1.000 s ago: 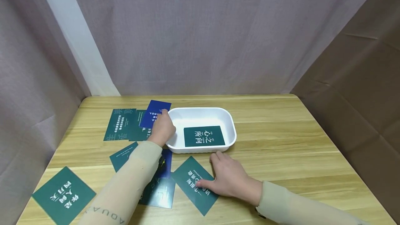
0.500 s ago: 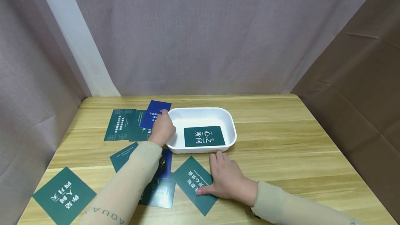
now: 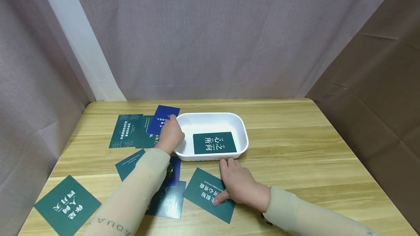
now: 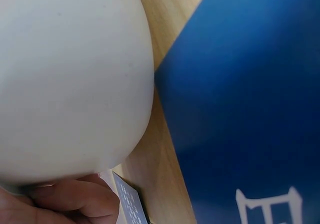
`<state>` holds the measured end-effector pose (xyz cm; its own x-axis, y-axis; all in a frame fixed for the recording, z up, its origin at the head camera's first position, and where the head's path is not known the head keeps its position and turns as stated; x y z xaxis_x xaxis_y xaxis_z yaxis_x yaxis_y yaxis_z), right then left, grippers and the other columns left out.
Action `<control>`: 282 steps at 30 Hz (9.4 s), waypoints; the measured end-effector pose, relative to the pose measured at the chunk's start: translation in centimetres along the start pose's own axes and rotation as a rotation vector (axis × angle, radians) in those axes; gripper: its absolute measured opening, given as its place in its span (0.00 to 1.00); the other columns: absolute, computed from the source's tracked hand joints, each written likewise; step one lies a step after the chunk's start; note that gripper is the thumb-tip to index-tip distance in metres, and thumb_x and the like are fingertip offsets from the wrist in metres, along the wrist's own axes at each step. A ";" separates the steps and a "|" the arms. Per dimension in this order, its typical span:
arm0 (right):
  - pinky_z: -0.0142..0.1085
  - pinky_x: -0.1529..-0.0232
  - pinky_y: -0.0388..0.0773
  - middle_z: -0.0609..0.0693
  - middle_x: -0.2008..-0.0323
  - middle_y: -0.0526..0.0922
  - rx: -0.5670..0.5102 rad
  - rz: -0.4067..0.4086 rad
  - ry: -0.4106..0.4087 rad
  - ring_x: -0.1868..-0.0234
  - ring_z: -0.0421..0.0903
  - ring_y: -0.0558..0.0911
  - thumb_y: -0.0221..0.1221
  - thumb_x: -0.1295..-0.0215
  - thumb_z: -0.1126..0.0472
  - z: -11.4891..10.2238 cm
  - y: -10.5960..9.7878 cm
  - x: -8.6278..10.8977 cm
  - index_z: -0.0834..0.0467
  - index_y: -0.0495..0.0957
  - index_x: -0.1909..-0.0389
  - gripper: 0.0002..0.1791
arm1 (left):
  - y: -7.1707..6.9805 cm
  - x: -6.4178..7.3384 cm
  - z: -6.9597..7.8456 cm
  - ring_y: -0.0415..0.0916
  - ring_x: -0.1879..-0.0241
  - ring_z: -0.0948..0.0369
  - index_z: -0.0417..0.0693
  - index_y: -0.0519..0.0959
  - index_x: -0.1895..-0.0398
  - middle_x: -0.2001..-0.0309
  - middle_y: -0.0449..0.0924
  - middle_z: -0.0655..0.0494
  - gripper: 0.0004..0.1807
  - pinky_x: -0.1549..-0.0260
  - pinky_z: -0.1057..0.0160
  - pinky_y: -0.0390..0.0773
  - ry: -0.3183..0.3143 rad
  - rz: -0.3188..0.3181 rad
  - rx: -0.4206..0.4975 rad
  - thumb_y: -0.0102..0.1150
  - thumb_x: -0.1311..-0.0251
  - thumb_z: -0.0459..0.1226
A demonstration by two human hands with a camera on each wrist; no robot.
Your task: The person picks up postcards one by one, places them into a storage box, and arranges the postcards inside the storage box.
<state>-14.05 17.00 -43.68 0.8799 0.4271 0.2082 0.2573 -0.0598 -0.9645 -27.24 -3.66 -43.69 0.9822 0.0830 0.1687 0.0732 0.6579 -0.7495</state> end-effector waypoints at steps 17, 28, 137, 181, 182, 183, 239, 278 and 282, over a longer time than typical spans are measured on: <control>0.40 0.72 0.69 0.48 0.74 0.68 -0.094 -0.061 0.026 0.68 0.48 0.68 0.73 0.71 0.33 -0.1 0.1 0.0 0.61 0.68 0.62 0.44 | 0.0 0.0 -0.1 0.64 0.37 0.38 0.35 0.46 0.25 0.31 0.55 0.31 0.42 0.48 0.42 0.74 -0.005 -0.010 0.019 0.56 0.40 0.28; 0.37 0.75 0.68 0.46 0.75 0.68 -0.122 -0.047 -0.002 0.71 0.46 0.68 0.76 0.70 0.37 0.0 -0.2 0.4 0.57 0.69 0.67 0.37 | 0.0 0.0 -0.1 0.64 0.38 0.38 0.36 0.45 0.25 0.31 0.55 0.31 0.42 0.48 0.42 0.74 -0.011 -0.017 0.024 0.55 0.39 0.28; 0.41 0.61 0.77 0.51 0.64 0.78 -0.443 0.171 -0.067 0.61 0.48 0.76 0.58 0.32 0.65 6.5 -9.5 -9.5 0.55 0.76 0.56 0.06 | 0.1 -0.3 -0.2 0.64 0.37 0.39 0.34 0.46 0.26 0.32 0.57 0.31 0.42 0.46 0.42 0.74 0.006 -0.001 0.006 0.57 0.40 0.29; 0.44 0.49 0.75 0.50 0.65 0.80 -0.025 0.093 -0.075 0.60 0.48 0.78 0.61 0.36 0.65 5.8 -5.4 -11.7 0.57 0.79 0.59 0.06 | 0.1 -0.2 0.0 0.63 0.36 0.40 0.37 0.46 0.25 0.31 0.56 0.32 0.42 0.44 0.43 0.71 -0.022 0.001 0.003 0.57 0.40 0.29; 0.44 0.49 0.75 0.50 0.66 0.80 -0.021 0.094 -0.075 0.61 0.48 0.77 0.61 0.36 0.65 5.8 -5.3 -11.7 0.58 0.79 0.59 0.06 | 0.1 -0.2 0.0 0.63 0.36 0.40 0.37 0.46 0.25 0.31 0.56 0.32 0.42 0.44 0.43 0.71 -0.021 0.001 0.002 0.57 0.39 0.29; 0.44 0.50 0.75 0.50 0.66 0.79 -0.018 0.094 -0.072 0.61 0.48 0.77 0.61 0.36 0.65 5.8 -5.3 -11.7 0.57 0.79 0.59 0.06 | 0.1 -0.2 0.0 0.63 0.36 0.40 0.36 0.46 0.25 0.31 0.56 0.32 0.42 0.44 0.43 0.71 -0.020 0.001 0.001 0.57 0.39 0.29; 0.47 0.51 0.80 0.70 0.45 0.69 -0.674 0.176 0.476 0.47 0.61 0.73 0.51 0.40 0.68 12.4 -5.6 -10.9 0.73 0.58 0.37 0.30 | -1.8 0.4 -0.1 0.60 0.34 0.41 0.31 0.45 0.26 0.29 0.54 0.33 0.40 0.39 0.44 0.67 0.033 -0.162 0.002 0.34 0.27 0.54; 0.53 0.44 0.74 0.67 0.41 0.72 -0.272 0.206 0.387 0.44 0.62 0.74 0.53 0.45 0.77 12.6 -6.3 -12.1 0.65 0.57 0.29 0.39 | -7.7 6.6 -8.3 0.69 0.53 0.34 0.29 0.66 0.44 0.55 0.71 0.31 0.55 0.53 0.34 0.73 0.183 -0.266 -0.545 0.86 0.79 0.45; 0.50 0.47 0.77 0.68 0.43 0.73 -0.433 0.197 0.356 0.47 0.61 0.75 0.48 0.49 0.78 13.3 -6.4 -11.5 0.70 0.63 0.34 0.35 | -7.7 6.5 -8.5 0.70 0.53 0.34 0.26 0.64 0.46 0.56 0.71 0.30 0.56 0.53 0.34 0.74 0.148 -0.261 -0.532 0.86 0.80 0.46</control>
<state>-31.10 24.43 -42.03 0.9883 0.0465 0.1453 0.1489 -0.5015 -0.8522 -19.96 -14.55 -42.32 0.9310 -0.1605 0.3279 0.3538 0.1754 -0.9187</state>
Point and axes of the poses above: each hand's wrist, its own x-axis away from the middle knuckle, its own y-axis out of the palm, z = x × y, the point moved 4 cm from there along -x, towards the middle knuckle
